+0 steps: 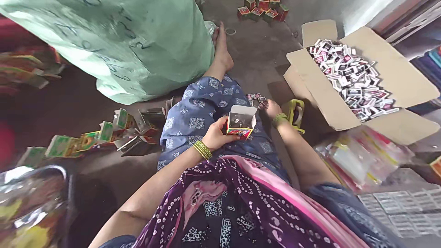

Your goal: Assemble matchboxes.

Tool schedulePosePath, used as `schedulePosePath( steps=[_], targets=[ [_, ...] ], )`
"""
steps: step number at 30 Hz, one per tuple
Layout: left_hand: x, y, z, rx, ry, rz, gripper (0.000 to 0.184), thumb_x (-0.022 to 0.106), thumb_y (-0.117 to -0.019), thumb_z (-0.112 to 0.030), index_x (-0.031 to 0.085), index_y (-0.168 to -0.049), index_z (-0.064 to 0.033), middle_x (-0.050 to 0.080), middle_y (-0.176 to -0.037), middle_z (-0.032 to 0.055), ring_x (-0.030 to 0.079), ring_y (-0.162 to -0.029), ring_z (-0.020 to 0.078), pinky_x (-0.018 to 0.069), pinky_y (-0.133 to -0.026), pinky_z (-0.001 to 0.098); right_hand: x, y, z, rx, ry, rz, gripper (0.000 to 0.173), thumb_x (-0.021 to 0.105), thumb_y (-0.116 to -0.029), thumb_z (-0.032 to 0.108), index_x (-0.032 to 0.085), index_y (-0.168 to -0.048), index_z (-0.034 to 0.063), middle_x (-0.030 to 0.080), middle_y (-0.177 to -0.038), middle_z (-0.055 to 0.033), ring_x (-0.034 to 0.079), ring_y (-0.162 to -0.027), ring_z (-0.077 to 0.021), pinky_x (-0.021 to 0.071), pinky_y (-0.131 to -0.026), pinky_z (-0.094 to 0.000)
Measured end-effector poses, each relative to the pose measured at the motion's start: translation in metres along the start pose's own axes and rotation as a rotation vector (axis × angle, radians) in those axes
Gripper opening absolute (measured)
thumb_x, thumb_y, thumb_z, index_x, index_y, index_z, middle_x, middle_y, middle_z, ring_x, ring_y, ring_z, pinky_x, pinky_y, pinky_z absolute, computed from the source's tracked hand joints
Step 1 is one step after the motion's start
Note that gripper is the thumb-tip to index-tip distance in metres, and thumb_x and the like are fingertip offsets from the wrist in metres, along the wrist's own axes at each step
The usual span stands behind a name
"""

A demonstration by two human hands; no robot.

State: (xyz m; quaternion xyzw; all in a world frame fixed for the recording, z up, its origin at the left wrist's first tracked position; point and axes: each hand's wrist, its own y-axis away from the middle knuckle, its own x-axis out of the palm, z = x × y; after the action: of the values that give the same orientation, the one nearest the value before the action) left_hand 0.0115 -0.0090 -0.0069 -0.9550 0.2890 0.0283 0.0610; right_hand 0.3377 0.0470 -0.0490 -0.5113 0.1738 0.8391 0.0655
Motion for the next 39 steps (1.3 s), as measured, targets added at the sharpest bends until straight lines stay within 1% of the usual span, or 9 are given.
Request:
schedulePosePath(
  steps=[3,9,16,18,22,25,27,34,39],
  targets=[
    [0.001,0.001,0.001,0.038,0.005,0.014,0.067,0.092,-0.0705,-0.01,0.06,-0.128,0.0037,0.072,-0.12,0.0094,0.068,-0.113,0.0154,0.0555,-0.105,0.0371,0.021,-0.032,-0.03,0.03,0.09,0.049,0.052,0.061,-0.0992,0.02,0.052,-0.146,0.0014,0.046,-0.153,-0.0286,0.046,-0.136,-0.0537,0.0395,-0.107,-0.0723],
    [0.0,-0.001,0.003,0.035,0.031,0.005,0.071,0.093,-0.069,-0.009,0.058,-0.129,0.0041,0.072,-0.12,0.01,0.069,-0.114,0.0163,0.0558,-0.105,0.0379,0.024,-0.022,-0.043,0.107,-0.012,-0.03,0.044,0.075,-0.0904,0.021,0.065,-0.13,0.003,0.055,-0.137,-0.0354,0.052,-0.125,-0.0574,0.0424,-0.101,-0.0728],
    [0.002,-0.001,0.004,-0.015,0.045,-0.015,0.076,0.093,-0.0698,-0.012,0.054,-0.134,0.003,0.071,-0.12,0.0096,0.069,-0.113,0.0165,0.057,-0.103,0.0383,-0.005,0.044,-0.034,0.128,-0.25,-0.045,0.039,0.076,-0.0934,0.027,0.07,-0.121,0.0003,0.072,-0.113,-0.0207,0.069,-0.107,-0.0325,0.0523,-0.1,-0.0528],
    [0.002,0.0,0.004,-0.021,0.046,-0.02,0.076,0.093,-0.0697,-0.012,0.054,-0.134,0.0028,0.072,-0.12,0.0094,0.069,-0.113,0.0161,0.057,-0.103,0.0381,-0.018,0.074,-0.016,-0.016,-0.592,-0.224,0.037,0.076,-0.0919,0.017,0.064,-0.121,-0.0021,0.07,-0.106,-0.0157,0.071,-0.092,-0.0222,0.0614,-0.086,-0.0422],
    [0.002,0.002,0.005,-0.018,-0.005,-0.024,0.078,0.093,-0.0709,-0.015,0.053,-0.136,0.0015,0.072,-0.12,0.0087,0.069,-0.112,0.0149,0.0571,-0.103,0.0379,-0.057,0.137,0.048,-0.53,-0.856,-0.362,0.027,0.075,-0.0922,0.014,0.065,-0.116,0.0077,0.068,-0.095,-0.002,0.066,-0.078,-0.0119,0.059,-0.068,-0.0312],
    [0.003,0.003,0.004,0.009,-0.073,-0.028,0.077,0.092,-0.0717,-0.019,0.054,-0.135,0.0017,0.072,-0.118,0.0081,0.07,-0.109,0.0128,0.0575,-0.101,0.036,-0.063,0.163,0.085,-0.847,-0.628,-0.327,0.022,0.077,-0.0911,0.012,0.069,-0.109,0.003,0.071,-0.096,-0.0047,0.065,-0.077,-0.01,0.0583,-0.067,-0.0278],
    [0.004,0.005,0.002,0.033,-0.084,-0.024,0.076,0.092,-0.0722,-0.018,0.054,-0.134,0.0033,0.072,-0.117,0.0093,0.07,-0.11,0.0129,0.0573,-0.101,0.0356,-0.054,0.166,0.096,-0.957,-0.372,-0.344,0.015,0.075,-0.0938,0.017,0.074,-0.104,0.0058,0.071,-0.092,-0.0032,0.065,-0.082,-0.0113,0.0565,-0.08,-0.0316],
    [0.001,0.011,0.005,0.059,-0.223,-0.05,0.078,0.091,-0.0742,-0.028,0.057,-0.137,0.0024,0.066,-0.127,0.0149,0.063,-0.119,0.0169,0.0522,-0.106,0.0365,-0.04,0.16,0.092,-0.999,0.017,-0.241,0.024,0.056,-0.1026,0.025,0.078,-0.101,0.0145,0.076,-0.099,0.0009,0.067,-0.098,-0.015,0.05,-0.094,-0.0376],
    [0.005,0.008,0.002,0.045,-0.252,-0.071,0.113,0.091,-0.0747,-0.028,0.02,-0.16,-0.0045,0.065,-0.131,0.0159,0.067,-0.118,0.0205,0.0552,-0.104,0.0415,-0.038,0.158,0.085,-0.956,0.062,-0.248,0.028,0.054,-0.1022,0.031,0.078,-0.102,0.0168,0.07,-0.105,-0.0034,0.061,-0.104,-0.0221,0.0483,-0.094,-0.0429]
  ],
)
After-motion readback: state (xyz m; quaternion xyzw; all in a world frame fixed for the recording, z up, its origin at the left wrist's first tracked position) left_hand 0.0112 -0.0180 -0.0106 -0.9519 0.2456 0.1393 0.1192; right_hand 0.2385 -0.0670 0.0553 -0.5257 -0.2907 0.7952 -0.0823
